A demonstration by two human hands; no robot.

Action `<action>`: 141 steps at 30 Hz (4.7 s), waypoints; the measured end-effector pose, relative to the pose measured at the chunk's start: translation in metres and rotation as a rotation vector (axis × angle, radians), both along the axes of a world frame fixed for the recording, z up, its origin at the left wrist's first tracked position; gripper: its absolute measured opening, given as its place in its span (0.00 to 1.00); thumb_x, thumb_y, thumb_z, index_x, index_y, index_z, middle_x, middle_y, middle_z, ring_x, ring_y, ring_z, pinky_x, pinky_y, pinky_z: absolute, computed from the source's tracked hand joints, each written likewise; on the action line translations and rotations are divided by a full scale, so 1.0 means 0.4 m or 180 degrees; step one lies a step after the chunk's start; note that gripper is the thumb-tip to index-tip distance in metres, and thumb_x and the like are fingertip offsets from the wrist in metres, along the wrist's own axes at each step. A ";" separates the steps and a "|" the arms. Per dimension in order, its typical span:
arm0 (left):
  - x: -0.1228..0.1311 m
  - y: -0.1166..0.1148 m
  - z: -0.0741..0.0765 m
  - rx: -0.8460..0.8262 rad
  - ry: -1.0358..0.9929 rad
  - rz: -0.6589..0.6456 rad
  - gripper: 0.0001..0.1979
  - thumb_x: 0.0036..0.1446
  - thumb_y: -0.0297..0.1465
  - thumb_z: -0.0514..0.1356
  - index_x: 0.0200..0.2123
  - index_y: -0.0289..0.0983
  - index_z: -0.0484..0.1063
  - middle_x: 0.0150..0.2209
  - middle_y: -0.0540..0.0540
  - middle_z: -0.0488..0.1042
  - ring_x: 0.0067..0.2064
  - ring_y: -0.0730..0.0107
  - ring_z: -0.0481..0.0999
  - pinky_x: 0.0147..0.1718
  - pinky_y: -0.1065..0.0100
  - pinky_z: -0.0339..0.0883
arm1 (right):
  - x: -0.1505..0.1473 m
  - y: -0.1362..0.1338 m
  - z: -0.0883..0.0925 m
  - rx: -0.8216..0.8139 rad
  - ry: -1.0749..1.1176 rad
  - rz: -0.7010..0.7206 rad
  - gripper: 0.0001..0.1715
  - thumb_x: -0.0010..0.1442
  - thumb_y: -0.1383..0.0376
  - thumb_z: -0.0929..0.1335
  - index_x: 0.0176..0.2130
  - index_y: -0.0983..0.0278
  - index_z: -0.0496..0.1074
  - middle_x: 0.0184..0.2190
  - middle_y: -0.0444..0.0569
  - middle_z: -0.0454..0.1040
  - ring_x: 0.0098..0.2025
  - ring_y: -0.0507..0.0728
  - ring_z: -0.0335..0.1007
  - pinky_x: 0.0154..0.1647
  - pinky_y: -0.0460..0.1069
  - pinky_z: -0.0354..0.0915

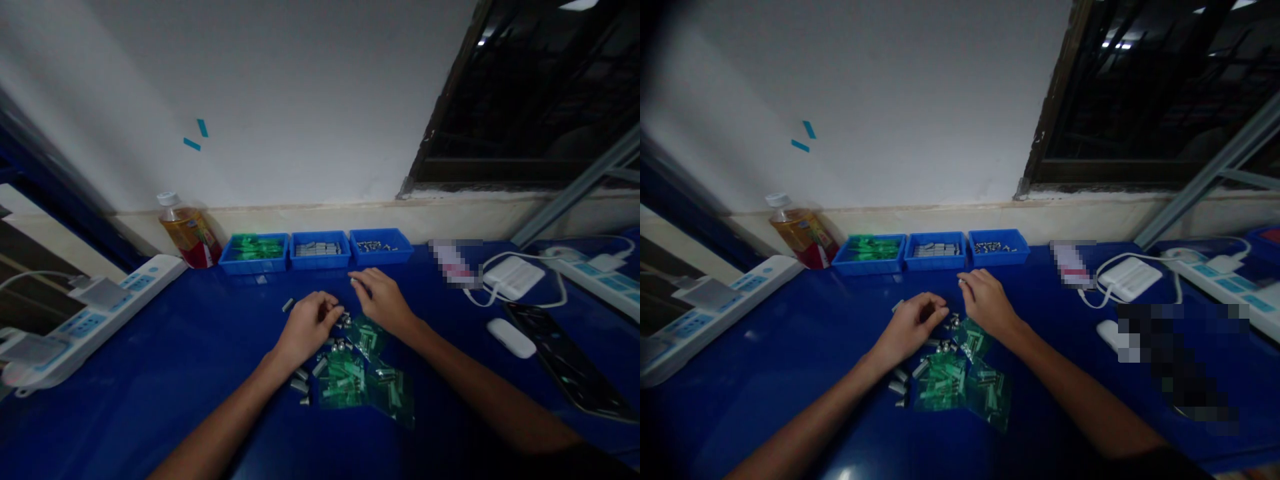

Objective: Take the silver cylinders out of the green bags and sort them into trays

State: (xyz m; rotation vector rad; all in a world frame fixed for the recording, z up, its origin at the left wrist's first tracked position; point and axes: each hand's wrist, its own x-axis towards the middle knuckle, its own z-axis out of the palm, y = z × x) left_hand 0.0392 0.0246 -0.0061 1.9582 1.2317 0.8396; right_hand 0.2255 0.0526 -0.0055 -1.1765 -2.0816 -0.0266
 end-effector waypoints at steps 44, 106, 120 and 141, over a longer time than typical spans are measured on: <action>-0.031 -0.036 0.021 0.0484 0.0817 -0.0113 0.09 0.61 0.32 0.53 0.40 0.37 0.71 0.38 0.45 0.74 0.41 0.64 0.73 0.42 0.65 0.65 | 0.069 0.055 0.053 -0.0065 -0.0415 -0.0993 0.15 0.62 0.63 0.60 0.26 0.63 0.66 0.28 0.51 0.71 0.35 0.58 0.63 0.39 0.53 0.57; -0.024 -0.040 0.016 -0.0752 -0.0931 -0.0100 0.15 0.57 0.40 0.55 0.27 0.34 0.67 0.24 0.51 0.66 0.27 0.73 0.65 0.28 0.72 0.59 | -0.065 -0.151 0.018 -0.0169 -0.0326 0.0393 0.07 0.62 0.66 0.63 0.32 0.64 0.68 0.29 0.48 0.70 0.35 0.56 0.62 0.36 0.52 0.54; 0.054 0.018 -0.010 0.0755 0.1551 -0.0827 0.09 0.60 0.26 0.54 0.41 0.38 0.73 0.41 0.44 0.71 0.43 0.63 0.70 0.45 0.63 0.64 | 0.118 0.112 0.043 -0.0167 -0.0593 -0.1547 0.20 0.60 0.53 0.65 0.42 0.66 0.71 0.39 0.55 0.73 0.45 0.64 0.63 0.44 0.55 0.58; -0.011 -0.031 -0.009 0.0419 0.0347 -0.0101 0.11 0.63 0.33 0.52 0.38 0.36 0.73 0.36 0.45 0.73 0.40 0.65 0.71 0.42 0.64 0.64 | 0.004 -0.063 0.008 -0.0003 -0.0351 -0.0181 0.07 0.61 0.64 0.64 0.33 0.64 0.70 0.32 0.48 0.73 0.37 0.57 0.66 0.39 0.52 0.57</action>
